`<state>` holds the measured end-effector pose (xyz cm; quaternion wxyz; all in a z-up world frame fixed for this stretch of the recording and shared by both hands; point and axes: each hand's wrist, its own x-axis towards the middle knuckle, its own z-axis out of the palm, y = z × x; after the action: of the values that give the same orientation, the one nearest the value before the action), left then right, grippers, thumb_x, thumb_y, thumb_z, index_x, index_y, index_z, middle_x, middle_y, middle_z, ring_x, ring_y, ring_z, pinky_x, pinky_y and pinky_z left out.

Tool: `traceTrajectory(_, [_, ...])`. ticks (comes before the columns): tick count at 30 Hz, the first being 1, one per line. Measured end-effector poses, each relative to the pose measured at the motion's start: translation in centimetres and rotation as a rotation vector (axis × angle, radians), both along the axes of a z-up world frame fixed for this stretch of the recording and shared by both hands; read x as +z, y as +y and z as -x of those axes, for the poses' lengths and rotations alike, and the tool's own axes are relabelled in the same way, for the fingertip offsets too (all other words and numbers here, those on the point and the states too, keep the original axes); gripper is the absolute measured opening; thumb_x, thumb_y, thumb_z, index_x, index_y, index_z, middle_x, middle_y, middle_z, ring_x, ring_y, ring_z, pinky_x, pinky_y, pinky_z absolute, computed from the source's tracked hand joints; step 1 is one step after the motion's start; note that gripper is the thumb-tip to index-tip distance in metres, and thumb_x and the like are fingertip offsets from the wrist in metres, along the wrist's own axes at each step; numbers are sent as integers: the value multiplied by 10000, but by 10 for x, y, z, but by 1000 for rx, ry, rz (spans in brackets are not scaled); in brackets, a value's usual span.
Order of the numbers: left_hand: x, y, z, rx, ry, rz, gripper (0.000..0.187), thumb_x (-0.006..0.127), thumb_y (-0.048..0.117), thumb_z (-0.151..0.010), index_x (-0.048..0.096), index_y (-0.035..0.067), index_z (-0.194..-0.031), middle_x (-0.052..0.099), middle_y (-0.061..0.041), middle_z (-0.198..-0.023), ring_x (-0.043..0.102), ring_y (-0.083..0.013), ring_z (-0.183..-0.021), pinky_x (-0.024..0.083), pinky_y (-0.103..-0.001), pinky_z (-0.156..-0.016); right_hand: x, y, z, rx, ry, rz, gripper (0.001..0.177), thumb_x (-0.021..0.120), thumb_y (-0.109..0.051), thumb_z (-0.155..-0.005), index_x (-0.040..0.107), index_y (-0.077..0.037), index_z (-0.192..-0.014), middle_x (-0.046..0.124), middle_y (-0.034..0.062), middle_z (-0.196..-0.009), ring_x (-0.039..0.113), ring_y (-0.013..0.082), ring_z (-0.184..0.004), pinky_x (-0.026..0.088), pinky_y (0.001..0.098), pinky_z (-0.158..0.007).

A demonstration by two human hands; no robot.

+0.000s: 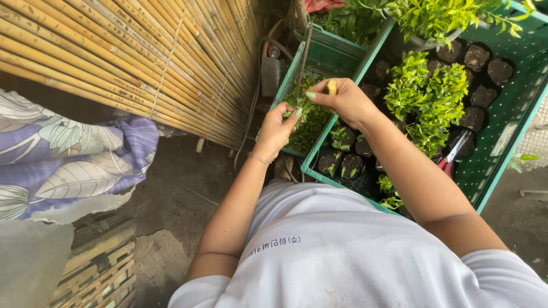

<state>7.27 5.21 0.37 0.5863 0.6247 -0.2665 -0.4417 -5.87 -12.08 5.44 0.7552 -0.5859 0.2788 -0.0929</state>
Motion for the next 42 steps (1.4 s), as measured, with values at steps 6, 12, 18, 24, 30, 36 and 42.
traceTrajectory(6, [96, 1, 12, 167, -957, 482, 397, 742, 206, -961, 574, -25, -1237, 685, -159, -1057, 660, -283, -937, 505, -374, -810, 3, 3, 10, -105, -19, 6, 114, 786, -97, -934, 740, -22, -1008, 665, -4, -815, 514, 69, -648, 414, 229, -582])
traceTrajectory(12, [64, -7, 19, 15, -786, 262, 231, 577, 187, -1096, 632, 99, -1302, 777, 6, -1016, 737, -159, -944, 537, -316, -909, 33, 17, 15, -43, -225, 201, 90, 779, -35, -922, 760, -6, -1005, 656, 17, -1018, 625, 92, -899, 514, 232, -821])
traceTrajectory(18, [54, -7, 21, -248, -170, 324, 186, 481, 202, -1131, 588, 52, -1147, 672, 27, -1005, 655, -75, -892, 537, -256, -815, 47, 20, 20, -135, -267, 111, 47, 762, -29, -908, 758, -15, -953, 627, 5, -1003, 637, 116, -891, 524, 265, -828])
traceTrajectory(24, [76, -2, 28, -121, -276, 260, 181, 482, 197, -1129, 591, 57, -1089, 429, 52, -761, 394, -42, -671, 363, -238, -593, 57, 17, 27, -107, -244, 208, 133, 724, -22, -995, 698, -6, -1125, 623, 12, -990, 573, 94, -900, 470, 245, -820])
traceTrajectory(30, [71, 1, 23, -24, -303, 290, 191, 501, 200, -1130, 621, 64, -1073, 430, 58, -732, 381, -35, -659, 358, -250, -581, 95, 34, 38, -20, -238, -165, 226, 452, -204, -1092, 574, -45, -1195, 623, 44, -832, 578, 138, -723, 491, 271, -700])
traceTrajectory(36, [76, 1, 26, 4, -424, 241, 191, 516, 210, -1108, 627, 59, -1069, 480, 40, -699, 414, -37, -624, 378, -259, -555, 72, 41, 39, 130, -39, -132, 315, 391, -309, -1101, 573, -58, -1046, 474, 22, -576, 377, 124, -458, 323, 262, -443])
traceTrajectory(42, [76, 1, 28, 7, -411, 207, 189, 516, 205, -1108, 621, 55, -1061, 444, 28, -657, 384, -48, -593, 347, -278, -522, 68, 44, 32, 165, -32, -92, 340, 396, -338, -1122, 548, -66, -986, 416, -2, -574, 326, 109, -493, 302, 268, -477])
